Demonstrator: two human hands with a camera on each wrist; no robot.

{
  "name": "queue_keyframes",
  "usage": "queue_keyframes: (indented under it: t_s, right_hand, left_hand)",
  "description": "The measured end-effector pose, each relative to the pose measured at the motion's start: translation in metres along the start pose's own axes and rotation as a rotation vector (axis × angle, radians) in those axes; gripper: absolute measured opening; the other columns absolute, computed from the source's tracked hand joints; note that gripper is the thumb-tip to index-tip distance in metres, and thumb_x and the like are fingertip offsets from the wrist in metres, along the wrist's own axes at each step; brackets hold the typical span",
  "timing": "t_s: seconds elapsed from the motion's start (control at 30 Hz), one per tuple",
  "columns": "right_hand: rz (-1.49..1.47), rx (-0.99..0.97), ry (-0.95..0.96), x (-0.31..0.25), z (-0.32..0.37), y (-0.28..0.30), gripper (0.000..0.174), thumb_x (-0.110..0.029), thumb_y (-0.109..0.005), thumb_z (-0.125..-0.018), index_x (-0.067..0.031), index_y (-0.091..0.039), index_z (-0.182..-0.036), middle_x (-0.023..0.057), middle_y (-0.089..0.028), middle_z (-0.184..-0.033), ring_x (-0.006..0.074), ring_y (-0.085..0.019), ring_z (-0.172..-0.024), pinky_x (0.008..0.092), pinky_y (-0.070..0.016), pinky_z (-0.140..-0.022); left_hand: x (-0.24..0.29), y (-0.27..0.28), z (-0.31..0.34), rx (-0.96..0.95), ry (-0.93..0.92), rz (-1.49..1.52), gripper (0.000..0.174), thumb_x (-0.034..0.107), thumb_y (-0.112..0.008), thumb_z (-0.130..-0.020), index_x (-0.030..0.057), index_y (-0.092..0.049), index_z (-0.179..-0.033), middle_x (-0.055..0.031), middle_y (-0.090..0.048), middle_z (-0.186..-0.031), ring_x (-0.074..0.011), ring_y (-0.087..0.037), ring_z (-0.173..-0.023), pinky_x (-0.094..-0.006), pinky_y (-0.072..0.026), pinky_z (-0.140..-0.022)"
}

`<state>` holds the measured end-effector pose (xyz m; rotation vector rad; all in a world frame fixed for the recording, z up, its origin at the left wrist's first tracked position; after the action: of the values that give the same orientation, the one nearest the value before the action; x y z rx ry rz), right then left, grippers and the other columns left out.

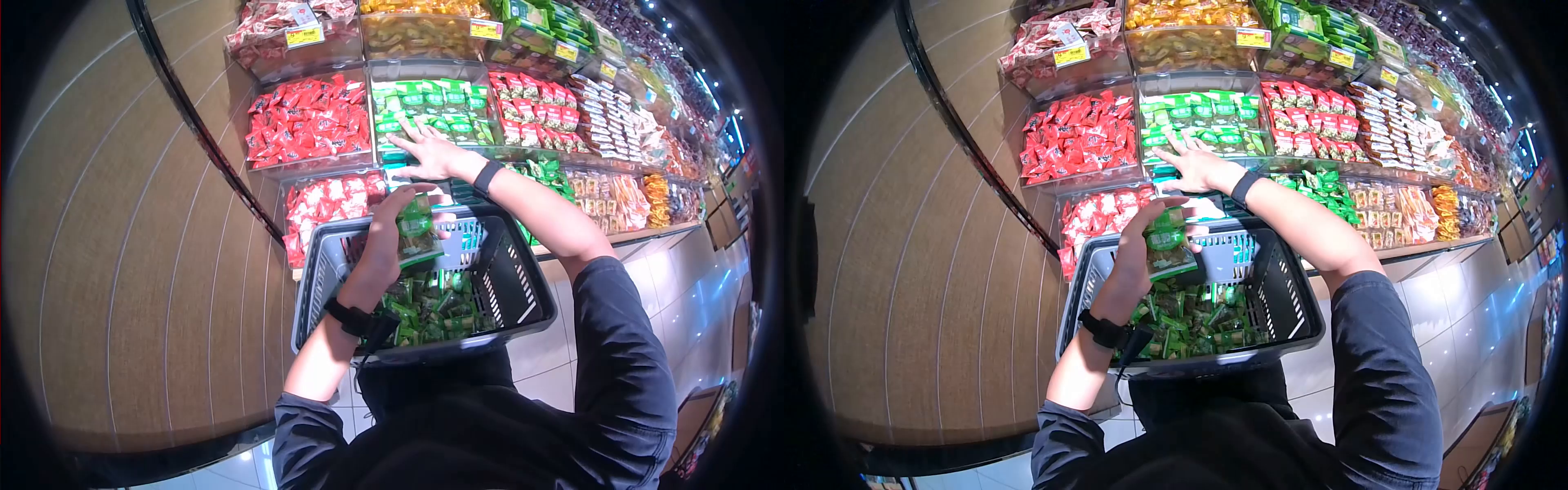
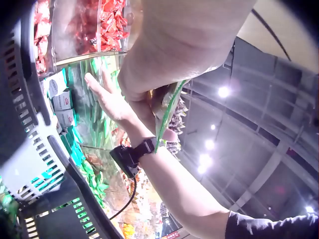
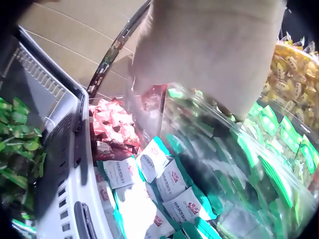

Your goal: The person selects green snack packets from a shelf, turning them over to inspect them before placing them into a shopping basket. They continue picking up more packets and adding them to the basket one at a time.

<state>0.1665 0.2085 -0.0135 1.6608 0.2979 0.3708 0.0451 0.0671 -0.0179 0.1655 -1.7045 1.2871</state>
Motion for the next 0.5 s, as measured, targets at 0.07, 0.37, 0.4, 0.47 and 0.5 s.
queue_keyframes:
  t_s: [0.07, 0.37, 0.4, 0.47, 0.5]
  right_hand:
    - [-0.09, 0.129, -0.01, -0.002, 0.005, 0.017, 0.073, -0.059, -0.053, -0.093, -0.0176, -0.039, -0.152, 0.0195, -0.017, -0.164, 0.0446, -0.017, -0.149, 0.0569, -0.0202, -0.12]
    - [-1.492, 0.129, -0.3, -0.056, 0.144, 0.058, 0.027, -0.027, -0.06, -0.099, -0.0009, -0.066, -0.103, 0.0021, -0.067, -0.079, 0.0111, -0.066, -0.07, 0.0227, -0.0524, -0.063]
    - [-1.41, 0.117, -0.291, -0.074, 0.158, 0.068, 0.025, -0.025, -0.06, -0.099, -0.0002, -0.066, -0.099, 0.0035, -0.068, -0.079, 0.0112, -0.066, -0.069, 0.0231, -0.0526, -0.061]
    - [-1.388, 0.063, -0.239, -0.102, 0.167, 0.067, 0.023, -0.02, -0.062, -0.099, 0.0014, -0.065, -0.091, 0.0059, -0.069, -0.079, 0.0109, -0.068, -0.069, 0.024, -0.0533, -0.06]
    - [-1.42, 0.053, -0.23, -0.103, 0.166, 0.06, 0.021, -0.019, -0.063, -0.099, 0.0015, -0.065, -0.093, 0.0049, -0.068, -0.075, 0.0107, -0.067, -0.066, 0.0234, -0.0529, -0.058]
  left_hand:
    - [0.008, -0.003, 0.002, -0.034, -0.044, 0.006, 0.044, 0.033, -0.045, -0.103, -0.0018, -0.055, -0.127, -0.0206, -0.063, -0.126, -0.0306, -0.069, -0.1, -0.0428, -0.0593, -0.08]
    - [0.031, -0.015, 0.009, -0.207, -0.264, 0.103, 0.049, 0.036, -0.032, -0.108, 0.0032, -0.049, -0.139, -0.0184, -0.06, -0.134, -0.0296, -0.062, -0.118, -0.043, -0.0456, -0.107]
    - [0.032, -0.017, 0.009, -0.197, -0.253, 0.115, 0.05, 0.037, -0.032, -0.108, 0.0031, -0.049, -0.139, -0.0184, -0.059, -0.136, -0.029, -0.06, -0.121, -0.0426, -0.0442, -0.108]
    - [0.033, -0.02, 0.01, -0.195, -0.249, 0.089, 0.052, 0.04, -0.032, -0.108, 0.0029, -0.049, -0.139, -0.0185, -0.055, -0.141, -0.0275, -0.054, -0.128, -0.0425, -0.0403, -0.111]
    - [0.034, -0.021, 0.008, -0.187, -0.258, 0.091, 0.052, 0.04, -0.032, -0.108, 0.0029, -0.049, -0.139, -0.0185, -0.055, -0.141, -0.0275, -0.054, -0.128, -0.0425, -0.0403, -0.111]
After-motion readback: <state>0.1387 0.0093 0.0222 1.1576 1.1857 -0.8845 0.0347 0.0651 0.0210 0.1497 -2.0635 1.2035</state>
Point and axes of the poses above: each hand's wrist, its own z-axis away from the middle knuckle, its own y-axis out of the back of the hand, x = y × z, the point moved 8 cm from there along -z, towards the middle knuckle
